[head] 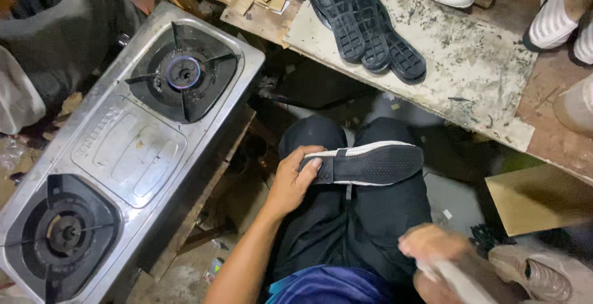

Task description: The person sits on the floor and attaches black rubber soles to woven slip-on shoe uppers. They hold an upper on their lap, press a sole against it, tap and press the sole edges with a hammer, and set finished pairs on the workbench above.

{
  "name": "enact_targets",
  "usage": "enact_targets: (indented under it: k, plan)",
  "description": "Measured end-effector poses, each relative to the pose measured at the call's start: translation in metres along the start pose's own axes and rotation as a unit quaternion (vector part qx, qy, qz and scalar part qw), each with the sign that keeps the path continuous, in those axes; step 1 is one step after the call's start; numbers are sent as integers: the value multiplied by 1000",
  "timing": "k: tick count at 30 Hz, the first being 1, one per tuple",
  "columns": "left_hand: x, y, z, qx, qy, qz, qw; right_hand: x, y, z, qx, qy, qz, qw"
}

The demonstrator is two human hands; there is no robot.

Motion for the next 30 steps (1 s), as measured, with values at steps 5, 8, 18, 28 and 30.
enact_targets:
  k: [5,8,18,28,30]
  plan:
    - [-4,-2,-5,29,5,-24,999,-39,8,-1,-73,157,130,976]
    - [-9,-1,-6,40,-1,-32,999,-6,-29,12,8,-48,-102,994]
    - [-96,2,-32,169,176,-411,878,-43,18,-3,-93,211,167,958]
    - [-75,71,-41,277,117,-509,806,23,-52,33,-235,85,-54,967]
    - [-74,72,-41,269,126,-510,807,31,-47,33,-110,-111,-170,973]
Point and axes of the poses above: each hand's wrist, its own z-axis away from the middle knuckle, its own y-axis out of the palm, x = y × z, the point moved 7 cm from there along -z, towards the middle knuckle, and after that the axes turned 10 degrees about y, right-handed, at the moved point
